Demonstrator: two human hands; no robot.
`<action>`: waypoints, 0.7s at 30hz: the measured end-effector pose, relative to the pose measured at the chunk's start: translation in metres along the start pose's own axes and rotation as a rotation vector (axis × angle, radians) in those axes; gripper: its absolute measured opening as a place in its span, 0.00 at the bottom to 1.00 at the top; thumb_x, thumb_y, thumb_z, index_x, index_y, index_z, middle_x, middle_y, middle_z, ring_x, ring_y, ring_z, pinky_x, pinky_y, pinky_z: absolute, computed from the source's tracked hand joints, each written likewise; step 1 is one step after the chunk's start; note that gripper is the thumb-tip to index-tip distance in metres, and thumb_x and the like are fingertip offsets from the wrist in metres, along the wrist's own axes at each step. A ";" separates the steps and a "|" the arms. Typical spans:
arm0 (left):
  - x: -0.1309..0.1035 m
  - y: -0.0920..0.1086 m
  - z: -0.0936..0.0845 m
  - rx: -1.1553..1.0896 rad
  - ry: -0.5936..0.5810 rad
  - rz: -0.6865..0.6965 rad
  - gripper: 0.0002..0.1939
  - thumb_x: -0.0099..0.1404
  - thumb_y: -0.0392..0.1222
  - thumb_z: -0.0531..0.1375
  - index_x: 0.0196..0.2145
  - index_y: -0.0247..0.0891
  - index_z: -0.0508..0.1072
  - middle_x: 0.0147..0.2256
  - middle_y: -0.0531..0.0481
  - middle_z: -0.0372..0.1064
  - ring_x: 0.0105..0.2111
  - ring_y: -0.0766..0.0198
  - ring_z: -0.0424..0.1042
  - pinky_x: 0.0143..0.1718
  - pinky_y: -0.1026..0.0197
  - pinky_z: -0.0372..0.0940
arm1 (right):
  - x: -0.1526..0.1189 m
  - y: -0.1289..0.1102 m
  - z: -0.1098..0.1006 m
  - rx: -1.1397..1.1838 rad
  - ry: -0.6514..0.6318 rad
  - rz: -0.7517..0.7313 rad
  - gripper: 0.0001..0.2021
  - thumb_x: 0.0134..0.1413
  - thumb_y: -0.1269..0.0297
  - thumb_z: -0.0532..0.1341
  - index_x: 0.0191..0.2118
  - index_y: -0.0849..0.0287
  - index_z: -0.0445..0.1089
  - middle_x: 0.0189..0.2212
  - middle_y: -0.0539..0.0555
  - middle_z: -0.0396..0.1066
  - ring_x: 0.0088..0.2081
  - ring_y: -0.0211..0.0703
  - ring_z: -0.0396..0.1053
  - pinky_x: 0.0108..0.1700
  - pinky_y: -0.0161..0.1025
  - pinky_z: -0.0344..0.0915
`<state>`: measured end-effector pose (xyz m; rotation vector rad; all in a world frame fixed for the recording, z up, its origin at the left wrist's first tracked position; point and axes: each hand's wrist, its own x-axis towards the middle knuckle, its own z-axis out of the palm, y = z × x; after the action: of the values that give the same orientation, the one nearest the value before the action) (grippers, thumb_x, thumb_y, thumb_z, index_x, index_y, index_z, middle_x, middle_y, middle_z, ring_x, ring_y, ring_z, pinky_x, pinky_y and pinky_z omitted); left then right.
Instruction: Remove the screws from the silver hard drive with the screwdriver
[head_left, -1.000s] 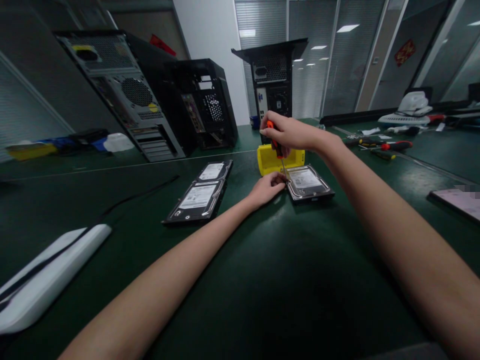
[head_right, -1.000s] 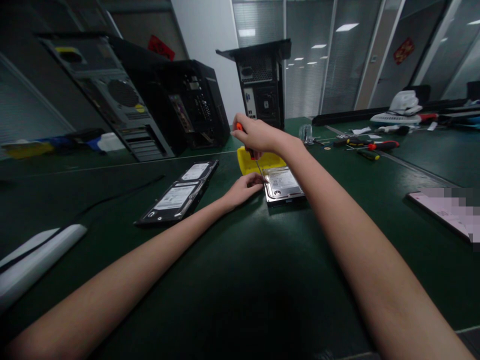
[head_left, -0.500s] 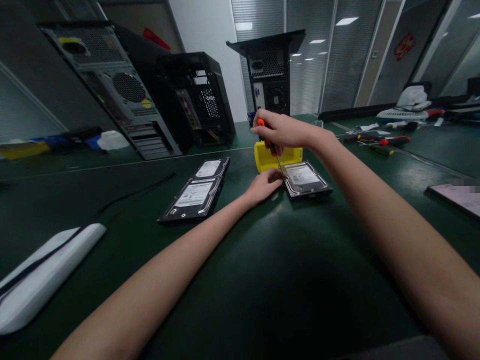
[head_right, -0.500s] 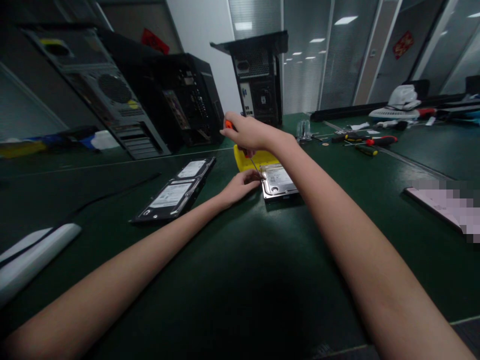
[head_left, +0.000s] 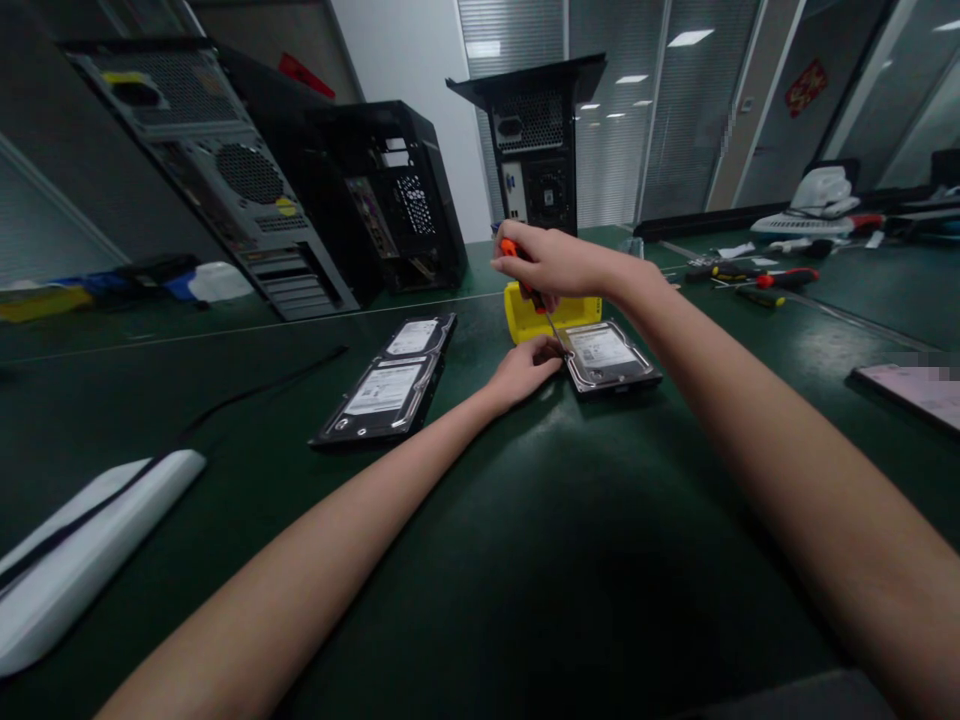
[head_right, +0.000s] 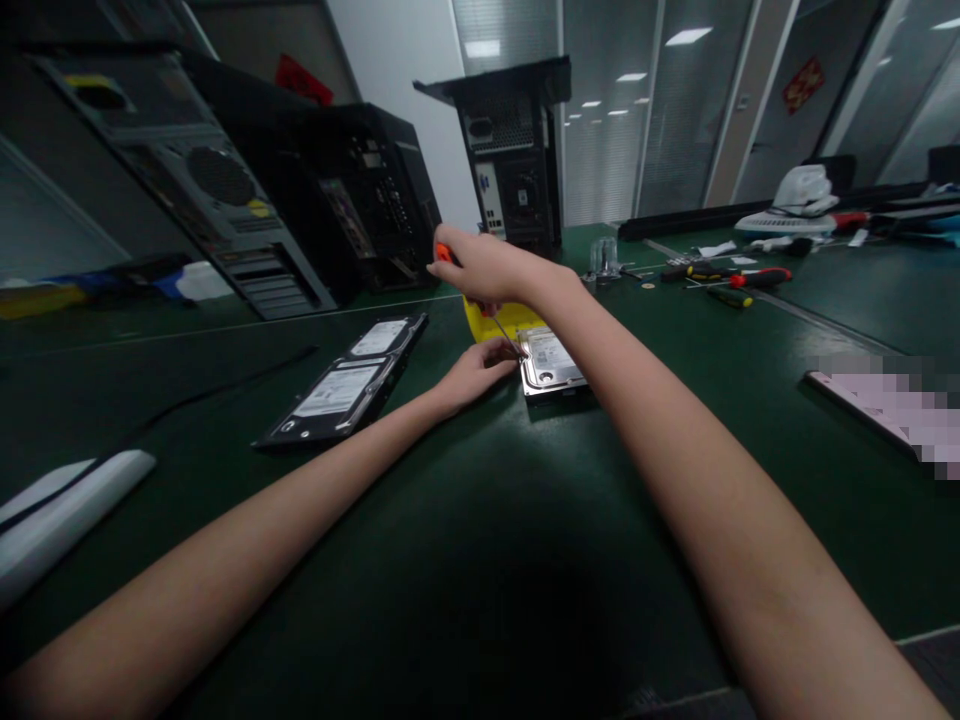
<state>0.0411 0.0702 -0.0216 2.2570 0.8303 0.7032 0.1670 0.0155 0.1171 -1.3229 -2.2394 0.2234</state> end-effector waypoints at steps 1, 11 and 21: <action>0.000 0.001 0.000 0.000 0.002 -0.006 0.12 0.61 0.39 0.56 0.42 0.34 0.71 0.40 0.46 0.72 0.40 0.59 0.71 0.47 0.55 0.64 | 0.001 0.000 0.001 -0.007 -0.002 -0.008 0.11 0.61 0.60 0.50 0.45 0.63 0.58 0.29 0.55 0.68 0.21 0.33 0.65 0.23 0.33 0.64; 0.001 0.000 0.000 0.005 -0.004 0.014 0.12 0.61 0.39 0.55 0.42 0.34 0.71 0.40 0.46 0.72 0.40 0.60 0.71 0.47 0.55 0.64 | 0.001 0.000 0.000 -0.015 -0.021 -0.002 0.10 0.62 0.61 0.49 0.44 0.62 0.57 0.27 0.53 0.68 0.21 0.33 0.65 0.24 0.33 0.64; 0.000 -0.001 0.000 0.016 -0.006 0.013 0.12 0.60 0.39 0.56 0.42 0.35 0.71 0.39 0.46 0.72 0.39 0.60 0.71 0.46 0.56 0.65 | 0.000 0.001 -0.003 0.004 -0.038 0.019 0.12 0.62 0.61 0.49 0.46 0.63 0.56 0.30 0.55 0.68 0.22 0.34 0.65 0.25 0.34 0.64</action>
<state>0.0412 0.0706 -0.0221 2.2798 0.8223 0.6973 0.1692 0.0153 0.1190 -1.3483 -2.2579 0.2625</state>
